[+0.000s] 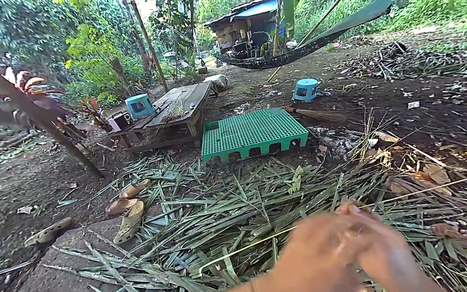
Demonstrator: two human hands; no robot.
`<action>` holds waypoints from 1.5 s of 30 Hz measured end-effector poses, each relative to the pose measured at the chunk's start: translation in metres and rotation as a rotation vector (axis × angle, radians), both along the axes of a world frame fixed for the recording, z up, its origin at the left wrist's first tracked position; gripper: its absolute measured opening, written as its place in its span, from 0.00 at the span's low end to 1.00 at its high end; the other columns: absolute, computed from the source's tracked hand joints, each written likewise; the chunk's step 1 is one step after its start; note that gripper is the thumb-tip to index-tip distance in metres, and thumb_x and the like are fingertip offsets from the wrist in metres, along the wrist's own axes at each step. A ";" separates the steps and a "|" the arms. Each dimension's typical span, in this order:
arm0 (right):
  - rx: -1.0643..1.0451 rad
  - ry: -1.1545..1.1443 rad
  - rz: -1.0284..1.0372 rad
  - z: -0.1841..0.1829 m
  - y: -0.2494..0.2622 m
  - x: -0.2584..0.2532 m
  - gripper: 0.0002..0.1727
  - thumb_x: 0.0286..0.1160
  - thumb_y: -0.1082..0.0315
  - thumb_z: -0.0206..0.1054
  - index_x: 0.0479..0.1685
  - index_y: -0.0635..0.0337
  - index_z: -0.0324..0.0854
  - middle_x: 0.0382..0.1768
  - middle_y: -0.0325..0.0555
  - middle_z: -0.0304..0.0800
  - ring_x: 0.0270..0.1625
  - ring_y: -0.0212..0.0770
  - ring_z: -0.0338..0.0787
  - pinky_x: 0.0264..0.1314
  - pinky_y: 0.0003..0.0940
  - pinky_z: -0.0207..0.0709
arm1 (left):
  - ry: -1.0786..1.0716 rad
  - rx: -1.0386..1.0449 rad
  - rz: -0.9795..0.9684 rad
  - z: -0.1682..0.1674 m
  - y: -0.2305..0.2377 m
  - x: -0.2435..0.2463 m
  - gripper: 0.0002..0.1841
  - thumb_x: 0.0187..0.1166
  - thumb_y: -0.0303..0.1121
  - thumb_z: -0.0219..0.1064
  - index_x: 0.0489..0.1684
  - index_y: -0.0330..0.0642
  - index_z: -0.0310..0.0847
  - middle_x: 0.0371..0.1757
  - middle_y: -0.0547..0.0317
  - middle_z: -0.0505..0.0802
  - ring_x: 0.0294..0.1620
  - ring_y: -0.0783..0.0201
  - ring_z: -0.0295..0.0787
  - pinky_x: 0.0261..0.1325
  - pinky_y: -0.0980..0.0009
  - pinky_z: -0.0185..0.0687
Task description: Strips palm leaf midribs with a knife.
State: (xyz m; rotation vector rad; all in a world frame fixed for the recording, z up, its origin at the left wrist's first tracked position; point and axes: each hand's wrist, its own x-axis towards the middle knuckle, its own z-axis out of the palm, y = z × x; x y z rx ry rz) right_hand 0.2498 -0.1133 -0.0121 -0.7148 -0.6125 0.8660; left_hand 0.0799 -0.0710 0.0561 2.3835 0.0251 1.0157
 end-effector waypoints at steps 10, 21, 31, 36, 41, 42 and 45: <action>0.184 0.027 -0.204 0.026 -0.003 0.033 0.18 0.93 0.57 0.45 0.44 0.45 0.82 0.23 0.27 0.87 0.18 0.21 0.81 0.22 0.14 0.78 | 1.170 -0.345 0.293 -0.101 0.127 -0.114 0.20 0.95 0.37 0.48 0.63 0.35 0.84 0.58 0.39 0.92 0.61 0.39 0.90 0.66 0.34 0.78; -0.406 0.037 0.603 -0.001 0.010 -0.060 0.32 0.93 0.55 0.25 0.72 0.53 0.76 0.22 0.28 0.82 0.19 0.22 0.76 0.22 0.18 0.72 | -0.676 -0.745 0.402 -0.034 0.099 -0.105 0.16 0.96 0.41 0.40 0.49 0.60 0.76 0.34 0.77 0.93 0.40 0.72 0.94 0.53 0.69 0.94; -0.173 0.471 0.422 -0.001 0.014 -0.069 0.24 0.95 0.58 0.32 0.68 0.48 0.74 0.23 0.33 0.80 0.21 0.27 0.81 0.26 0.20 0.79 | -0.781 -1.028 0.291 -0.016 0.063 -0.094 0.21 0.96 0.36 0.33 0.47 0.56 0.77 0.37 0.68 0.97 0.43 0.69 0.98 0.52 0.71 0.95; -0.243 0.313 0.347 0.001 0.011 -0.073 0.20 0.94 0.65 0.39 0.64 0.56 0.77 0.21 0.35 0.81 0.20 0.27 0.82 0.25 0.20 0.80 | -0.361 -0.671 0.174 -0.046 0.064 -0.088 0.07 0.79 0.38 0.72 0.51 0.62 0.90 0.53 0.69 0.97 0.55 0.70 0.94 0.58 0.72 0.91; -0.243 0.159 0.422 0.004 0.006 -0.075 0.17 0.91 0.66 0.43 0.62 0.58 0.76 0.22 0.34 0.82 0.20 0.25 0.81 0.25 0.18 0.79 | -0.267 -0.337 0.144 -0.058 0.065 -0.074 0.02 0.79 0.28 0.72 0.40 0.47 0.85 0.49 0.65 0.96 0.49 0.73 0.94 0.52 0.77 0.92; -0.192 0.116 0.469 0.003 0.004 -0.072 0.18 0.91 0.65 0.45 0.67 0.57 0.76 0.23 0.33 0.84 0.21 0.25 0.82 0.27 0.18 0.79 | -0.280 -0.316 0.158 -0.058 0.066 -0.074 0.03 0.78 0.28 0.72 0.40 0.47 0.85 0.49 0.66 0.96 0.50 0.73 0.94 0.53 0.77 0.92; -0.005 -0.039 0.667 0.003 0.003 -0.066 0.24 0.91 0.59 0.51 0.84 0.48 0.65 0.29 0.26 0.88 0.28 0.21 0.85 0.34 0.16 0.81 | -0.316 -0.301 0.170 -0.057 0.066 -0.073 0.04 0.77 0.30 0.74 0.40 0.49 0.85 0.47 0.67 0.96 0.49 0.73 0.95 0.52 0.76 0.93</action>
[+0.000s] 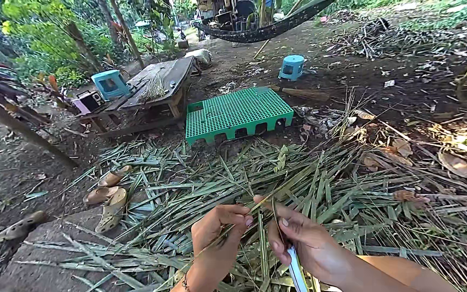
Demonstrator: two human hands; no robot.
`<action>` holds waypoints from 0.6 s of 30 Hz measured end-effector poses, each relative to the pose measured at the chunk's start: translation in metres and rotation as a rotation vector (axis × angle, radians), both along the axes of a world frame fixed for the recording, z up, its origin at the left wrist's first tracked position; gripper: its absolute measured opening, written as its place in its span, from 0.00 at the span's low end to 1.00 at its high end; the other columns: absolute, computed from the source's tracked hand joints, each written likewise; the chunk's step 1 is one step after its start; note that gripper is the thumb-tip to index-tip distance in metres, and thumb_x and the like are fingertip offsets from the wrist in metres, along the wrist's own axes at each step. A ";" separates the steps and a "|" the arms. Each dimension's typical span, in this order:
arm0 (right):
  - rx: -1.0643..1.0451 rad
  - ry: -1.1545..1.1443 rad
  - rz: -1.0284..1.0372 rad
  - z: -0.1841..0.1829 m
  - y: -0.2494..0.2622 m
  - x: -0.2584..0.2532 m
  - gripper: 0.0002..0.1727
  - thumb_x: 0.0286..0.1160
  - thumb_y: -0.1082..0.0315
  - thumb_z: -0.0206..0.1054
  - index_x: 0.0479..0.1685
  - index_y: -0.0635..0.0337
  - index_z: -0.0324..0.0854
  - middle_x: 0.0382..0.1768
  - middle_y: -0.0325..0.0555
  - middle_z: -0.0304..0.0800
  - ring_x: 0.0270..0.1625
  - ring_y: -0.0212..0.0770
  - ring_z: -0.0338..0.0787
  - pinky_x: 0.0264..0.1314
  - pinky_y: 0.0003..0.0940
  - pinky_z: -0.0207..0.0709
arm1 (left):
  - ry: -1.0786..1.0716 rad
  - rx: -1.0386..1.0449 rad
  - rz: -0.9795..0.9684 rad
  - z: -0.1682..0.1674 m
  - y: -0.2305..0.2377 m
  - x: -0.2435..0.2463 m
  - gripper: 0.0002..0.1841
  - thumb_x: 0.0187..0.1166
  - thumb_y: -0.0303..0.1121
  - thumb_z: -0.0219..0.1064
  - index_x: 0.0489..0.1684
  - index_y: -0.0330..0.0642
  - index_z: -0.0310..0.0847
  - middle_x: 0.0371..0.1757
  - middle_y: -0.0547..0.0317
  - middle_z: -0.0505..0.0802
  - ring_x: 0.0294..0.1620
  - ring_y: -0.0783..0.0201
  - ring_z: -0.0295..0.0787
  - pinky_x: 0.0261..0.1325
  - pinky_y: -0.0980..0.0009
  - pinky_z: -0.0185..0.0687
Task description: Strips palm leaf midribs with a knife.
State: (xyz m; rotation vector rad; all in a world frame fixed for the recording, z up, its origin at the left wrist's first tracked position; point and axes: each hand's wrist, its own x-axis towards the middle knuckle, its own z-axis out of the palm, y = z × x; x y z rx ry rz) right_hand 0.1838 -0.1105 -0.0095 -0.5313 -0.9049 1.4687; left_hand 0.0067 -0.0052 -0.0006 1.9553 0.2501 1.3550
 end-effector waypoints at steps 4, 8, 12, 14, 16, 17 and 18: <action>0.020 0.053 0.100 0.000 -0.002 -0.003 0.26 0.90 0.60 0.53 0.86 0.45 0.64 0.26 0.23 0.84 0.25 0.20 0.83 0.31 0.16 0.79 | 0.001 0.026 -0.030 0.000 -0.008 0.006 0.04 0.78 0.30 0.74 0.39 0.48 0.83 0.47 0.67 0.96 0.50 0.76 0.94 0.53 0.79 0.91; -0.033 0.073 0.062 0.001 -0.004 -0.002 0.21 0.89 0.62 0.56 0.77 0.49 0.74 0.21 0.20 0.77 0.21 0.18 0.77 0.26 0.14 0.74 | -0.033 -0.064 -0.052 0.000 -0.017 0.009 0.04 0.78 0.31 0.74 0.39 0.50 0.84 0.45 0.69 0.96 0.46 0.76 0.95 0.50 0.78 0.92; -0.123 -0.051 -0.156 0.003 0.004 0.012 0.20 0.88 0.68 0.50 0.72 0.55 0.79 0.17 0.21 0.74 0.18 0.18 0.74 0.22 0.14 0.71 | -0.026 -0.184 -0.041 0.001 -0.015 0.005 0.05 0.78 0.33 0.74 0.35 0.51 0.83 0.44 0.69 0.96 0.42 0.73 0.96 0.46 0.75 0.94; -0.249 -0.063 -0.356 0.006 0.012 0.030 0.20 0.90 0.70 0.43 0.66 0.57 0.78 0.15 0.24 0.74 0.15 0.19 0.73 0.19 0.15 0.72 | -0.028 -0.212 -0.001 0.002 -0.010 -0.002 0.04 0.77 0.34 0.75 0.35 0.55 0.85 0.43 0.71 0.97 0.42 0.73 0.96 0.46 0.74 0.94; -0.390 -0.033 -0.606 0.009 0.022 0.058 0.19 0.93 0.69 0.39 0.62 0.56 0.77 0.14 0.26 0.72 0.12 0.20 0.71 0.16 0.15 0.71 | -0.047 -0.218 0.049 0.005 -0.004 -0.014 0.04 0.76 0.35 0.75 0.35 0.59 0.86 0.42 0.73 0.96 0.41 0.73 0.96 0.46 0.74 0.95; -0.453 -0.023 -0.738 0.010 0.027 0.076 0.18 0.95 0.68 0.39 0.62 0.55 0.77 0.14 0.25 0.69 0.11 0.20 0.69 0.15 0.14 0.69 | -0.063 -0.209 0.078 0.009 0.000 -0.020 0.04 0.76 0.36 0.76 0.36 0.60 0.87 0.42 0.74 0.96 0.40 0.73 0.96 0.46 0.75 0.94; -0.469 -0.027 -0.841 0.008 0.031 0.092 0.19 0.96 0.66 0.40 0.65 0.55 0.77 0.15 0.26 0.68 0.11 0.20 0.68 0.15 0.14 0.68 | -0.077 -0.196 0.106 0.012 0.003 -0.027 0.04 0.76 0.36 0.76 0.36 0.61 0.87 0.41 0.75 0.96 0.39 0.74 0.95 0.45 0.75 0.94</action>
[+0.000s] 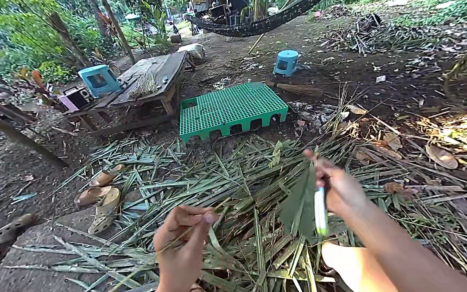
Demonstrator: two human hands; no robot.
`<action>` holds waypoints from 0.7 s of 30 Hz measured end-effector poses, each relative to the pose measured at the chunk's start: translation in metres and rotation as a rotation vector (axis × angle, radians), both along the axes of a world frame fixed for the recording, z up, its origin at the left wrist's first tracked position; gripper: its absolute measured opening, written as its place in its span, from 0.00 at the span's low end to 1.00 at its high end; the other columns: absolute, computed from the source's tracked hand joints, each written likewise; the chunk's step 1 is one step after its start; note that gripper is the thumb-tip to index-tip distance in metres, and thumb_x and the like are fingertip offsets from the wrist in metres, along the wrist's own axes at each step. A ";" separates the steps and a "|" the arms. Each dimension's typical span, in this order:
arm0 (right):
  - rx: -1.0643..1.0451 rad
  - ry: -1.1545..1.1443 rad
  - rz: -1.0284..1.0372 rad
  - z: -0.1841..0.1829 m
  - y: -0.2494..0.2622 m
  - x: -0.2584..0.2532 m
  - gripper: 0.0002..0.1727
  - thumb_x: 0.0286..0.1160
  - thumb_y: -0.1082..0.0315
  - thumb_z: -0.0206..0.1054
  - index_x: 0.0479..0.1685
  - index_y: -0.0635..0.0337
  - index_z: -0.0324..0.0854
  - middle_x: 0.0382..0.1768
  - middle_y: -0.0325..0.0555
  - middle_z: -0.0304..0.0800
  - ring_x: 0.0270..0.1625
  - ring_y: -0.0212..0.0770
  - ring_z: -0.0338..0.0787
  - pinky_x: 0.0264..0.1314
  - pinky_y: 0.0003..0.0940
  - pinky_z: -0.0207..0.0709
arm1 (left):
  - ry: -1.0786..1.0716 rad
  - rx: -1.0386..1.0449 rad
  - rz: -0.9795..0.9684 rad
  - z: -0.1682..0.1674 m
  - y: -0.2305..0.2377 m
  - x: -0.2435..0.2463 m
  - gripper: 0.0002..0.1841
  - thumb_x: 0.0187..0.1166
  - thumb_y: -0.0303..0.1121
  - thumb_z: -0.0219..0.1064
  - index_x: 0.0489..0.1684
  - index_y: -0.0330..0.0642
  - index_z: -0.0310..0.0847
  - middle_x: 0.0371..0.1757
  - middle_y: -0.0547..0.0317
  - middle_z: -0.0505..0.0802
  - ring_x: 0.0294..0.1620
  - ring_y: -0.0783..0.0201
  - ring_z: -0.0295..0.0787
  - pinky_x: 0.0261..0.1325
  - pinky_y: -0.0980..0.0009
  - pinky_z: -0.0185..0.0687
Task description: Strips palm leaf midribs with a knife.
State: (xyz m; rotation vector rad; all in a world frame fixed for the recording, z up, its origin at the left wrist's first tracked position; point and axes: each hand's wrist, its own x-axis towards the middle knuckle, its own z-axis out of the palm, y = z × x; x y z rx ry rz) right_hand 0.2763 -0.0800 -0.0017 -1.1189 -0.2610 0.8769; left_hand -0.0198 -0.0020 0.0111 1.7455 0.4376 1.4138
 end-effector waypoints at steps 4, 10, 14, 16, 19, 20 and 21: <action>0.058 -0.208 0.214 0.002 -0.011 -0.009 0.21 0.95 0.68 0.37 0.73 0.59 0.73 0.17 0.26 0.71 0.15 0.21 0.72 0.19 0.16 0.72 | -0.017 0.015 0.041 -0.001 0.005 -0.004 0.06 0.75 0.35 0.77 0.36 0.61 0.85 0.41 0.76 0.96 0.40 0.75 0.95 0.47 0.76 0.94; 0.329 -0.050 0.965 0.008 -0.025 -0.088 0.24 0.88 0.64 0.49 0.83 0.51 0.66 0.20 0.19 0.71 0.19 0.17 0.73 0.22 0.13 0.70 | 0.008 0.025 -0.038 -0.005 -0.013 0.010 0.06 0.75 0.34 0.76 0.36 0.61 0.85 0.43 0.77 0.96 0.43 0.75 0.96 0.49 0.75 0.94; 0.411 0.050 0.991 0.012 -0.029 -0.106 0.23 0.89 0.66 0.50 0.82 0.49 0.66 0.21 0.20 0.72 0.20 0.17 0.73 0.24 0.13 0.70 | -0.067 -0.062 -0.082 -0.002 -0.028 0.020 0.06 0.74 0.34 0.77 0.36 0.60 0.86 0.41 0.74 0.96 0.43 0.73 0.96 0.52 0.72 0.95; 0.434 0.048 0.972 0.011 -0.030 -0.108 0.22 0.90 0.66 0.51 0.80 0.51 0.69 0.22 0.19 0.72 0.21 0.17 0.73 0.24 0.13 0.69 | -0.106 -0.153 -0.112 0.000 -0.035 0.021 0.06 0.73 0.33 0.77 0.35 0.58 0.86 0.39 0.72 0.96 0.42 0.72 0.96 0.52 0.71 0.94; 0.436 0.019 0.915 0.010 -0.032 -0.104 0.20 0.89 0.67 0.51 0.76 0.53 0.74 0.21 0.18 0.72 0.20 0.15 0.71 0.22 0.12 0.67 | -0.150 -0.259 -0.167 0.003 -0.041 0.022 0.06 0.72 0.32 0.78 0.33 0.56 0.86 0.37 0.69 0.96 0.40 0.71 0.96 0.52 0.70 0.95; 0.428 0.008 0.872 0.011 -0.032 -0.099 0.20 0.89 0.66 0.51 0.75 0.52 0.75 0.20 0.18 0.72 0.19 0.15 0.71 0.21 0.12 0.66 | -0.154 -0.272 -0.176 0.004 -0.042 0.022 0.06 0.72 0.31 0.78 0.33 0.56 0.86 0.37 0.69 0.96 0.40 0.70 0.96 0.52 0.69 0.95; 0.416 -0.002 0.806 0.012 -0.031 -0.092 0.20 0.89 0.66 0.51 0.74 0.52 0.77 0.18 0.17 0.72 0.18 0.15 0.70 0.20 0.12 0.66 | -0.157 -0.277 -0.178 0.006 -0.041 0.020 0.06 0.72 0.31 0.78 0.33 0.56 0.86 0.37 0.69 0.96 0.40 0.70 0.97 0.52 0.69 0.95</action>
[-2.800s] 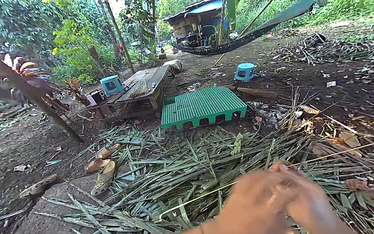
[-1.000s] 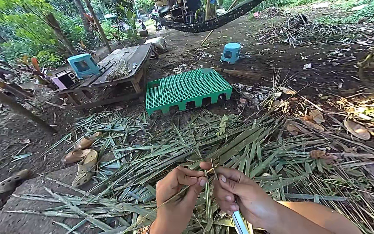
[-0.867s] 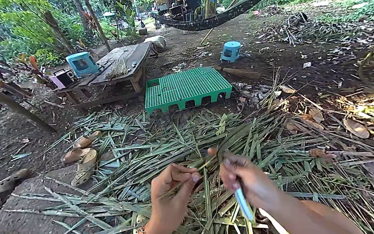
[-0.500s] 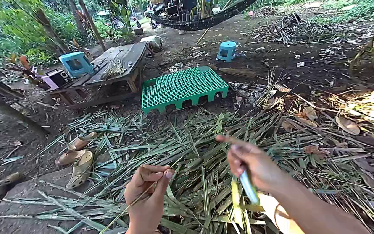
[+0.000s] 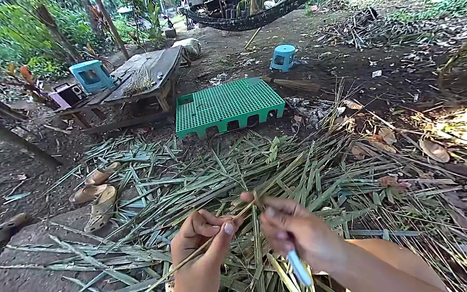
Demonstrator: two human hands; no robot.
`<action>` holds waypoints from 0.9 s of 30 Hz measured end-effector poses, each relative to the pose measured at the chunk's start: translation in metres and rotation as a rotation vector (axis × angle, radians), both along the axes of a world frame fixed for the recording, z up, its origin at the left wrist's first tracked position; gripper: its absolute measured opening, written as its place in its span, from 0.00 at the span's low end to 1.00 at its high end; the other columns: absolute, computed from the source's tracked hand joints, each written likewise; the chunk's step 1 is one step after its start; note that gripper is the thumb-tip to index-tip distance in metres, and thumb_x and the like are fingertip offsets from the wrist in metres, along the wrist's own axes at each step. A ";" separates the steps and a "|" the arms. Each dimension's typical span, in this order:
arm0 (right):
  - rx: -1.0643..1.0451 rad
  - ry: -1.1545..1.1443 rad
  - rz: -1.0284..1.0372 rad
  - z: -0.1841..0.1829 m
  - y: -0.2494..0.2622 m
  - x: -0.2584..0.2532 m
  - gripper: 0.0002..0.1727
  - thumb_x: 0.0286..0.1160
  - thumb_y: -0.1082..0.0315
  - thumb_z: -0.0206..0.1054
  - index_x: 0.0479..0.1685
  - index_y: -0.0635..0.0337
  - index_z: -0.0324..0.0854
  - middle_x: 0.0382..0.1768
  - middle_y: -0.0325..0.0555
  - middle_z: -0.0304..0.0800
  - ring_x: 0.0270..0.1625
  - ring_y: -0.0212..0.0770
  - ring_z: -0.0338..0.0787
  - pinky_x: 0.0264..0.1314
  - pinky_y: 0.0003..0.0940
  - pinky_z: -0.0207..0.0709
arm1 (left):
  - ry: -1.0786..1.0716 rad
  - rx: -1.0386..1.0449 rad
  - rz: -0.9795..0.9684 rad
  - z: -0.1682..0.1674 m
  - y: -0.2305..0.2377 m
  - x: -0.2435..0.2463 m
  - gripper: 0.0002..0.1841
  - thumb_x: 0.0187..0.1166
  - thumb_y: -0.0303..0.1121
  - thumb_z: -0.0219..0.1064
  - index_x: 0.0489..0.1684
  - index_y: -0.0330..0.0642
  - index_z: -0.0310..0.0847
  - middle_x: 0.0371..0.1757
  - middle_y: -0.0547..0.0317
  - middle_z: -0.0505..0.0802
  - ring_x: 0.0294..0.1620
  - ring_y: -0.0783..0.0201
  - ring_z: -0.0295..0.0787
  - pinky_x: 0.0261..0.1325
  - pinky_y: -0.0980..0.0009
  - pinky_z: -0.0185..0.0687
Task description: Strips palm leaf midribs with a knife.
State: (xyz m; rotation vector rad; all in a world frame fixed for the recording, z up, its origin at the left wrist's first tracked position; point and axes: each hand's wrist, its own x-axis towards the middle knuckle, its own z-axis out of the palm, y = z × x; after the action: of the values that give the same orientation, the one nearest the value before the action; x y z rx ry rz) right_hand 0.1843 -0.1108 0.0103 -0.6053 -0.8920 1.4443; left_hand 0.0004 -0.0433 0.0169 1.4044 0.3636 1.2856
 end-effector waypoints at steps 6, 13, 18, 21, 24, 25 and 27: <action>-0.220 0.090 -0.401 0.006 0.010 0.049 0.24 0.94 0.68 0.37 0.72 0.56 0.78 0.13 0.29 0.71 0.12 0.22 0.72 0.17 0.15 0.72 | 0.020 0.052 0.041 0.001 0.007 -0.009 0.07 0.72 0.30 0.78 0.33 0.56 0.86 0.38 0.70 0.96 0.42 0.69 0.97 0.54 0.67 0.96; -0.035 -0.064 0.022 0.004 -0.005 0.032 0.26 0.88 0.63 0.50 0.85 0.49 0.65 0.17 0.18 0.73 0.17 0.16 0.73 0.21 0.12 0.70 | 0.189 0.543 0.144 -0.002 0.014 -0.015 0.06 0.79 0.29 0.73 0.36 0.52 0.81 0.43 0.72 0.92 0.52 0.70 0.95 0.58 0.70 0.94; 0.047 -0.019 0.264 0.001 -0.012 -0.006 0.25 0.90 0.62 0.54 0.84 0.47 0.67 0.25 0.19 0.76 0.21 0.14 0.72 0.23 0.11 0.68 | 0.224 0.825 0.139 -0.004 0.012 -0.011 0.11 0.80 0.24 0.69 0.33 0.44 0.69 0.44 0.61 0.88 0.55 0.69 0.92 0.59 0.72 0.92; 0.059 0.012 0.234 -0.001 -0.011 -0.005 0.22 0.90 0.62 0.55 0.80 0.49 0.73 0.25 0.18 0.77 0.21 0.14 0.72 0.22 0.10 0.66 | 0.226 0.911 0.140 -0.001 0.012 -0.012 0.12 0.80 0.23 0.68 0.32 0.42 0.67 0.43 0.57 0.88 0.53 0.67 0.93 0.58 0.71 0.92; 0.065 -0.001 0.106 0.001 -0.006 0.008 0.21 0.89 0.62 0.56 0.77 0.50 0.77 0.20 0.16 0.75 0.19 0.14 0.71 0.21 0.11 0.66 | 0.213 0.898 0.127 0.002 0.012 -0.015 0.12 0.80 0.24 0.69 0.31 0.42 0.67 0.42 0.58 0.88 0.53 0.67 0.93 0.58 0.70 0.93; 0.052 -0.002 0.031 0.001 -0.004 0.016 0.20 0.88 0.62 0.56 0.75 0.48 0.79 0.19 0.17 0.75 0.19 0.14 0.72 0.21 0.11 0.68 | 0.209 0.888 0.131 0.003 0.012 -0.018 0.12 0.81 0.24 0.69 0.31 0.42 0.68 0.42 0.59 0.88 0.53 0.67 0.93 0.58 0.70 0.93; -0.008 0.032 -0.156 0.001 0.000 0.038 0.19 0.90 0.63 0.51 0.70 0.47 0.82 0.16 0.21 0.76 0.16 0.17 0.74 0.21 0.13 0.72 | 0.211 0.859 0.141 0.006 0.010 -0.024 0.12 0.81 0.24 0.69 0.31 0.44 0.68 0.43 0.61 0.88 0.52 0.68 0.94 0.57 0.71 0.93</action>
State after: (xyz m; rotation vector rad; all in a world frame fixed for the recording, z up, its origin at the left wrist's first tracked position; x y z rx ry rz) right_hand 0.2225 -0.1106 0.0113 -0.6422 -0.7968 1.3138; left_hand -0.0240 -0.0328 0.0230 2.2769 0.0300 1.4873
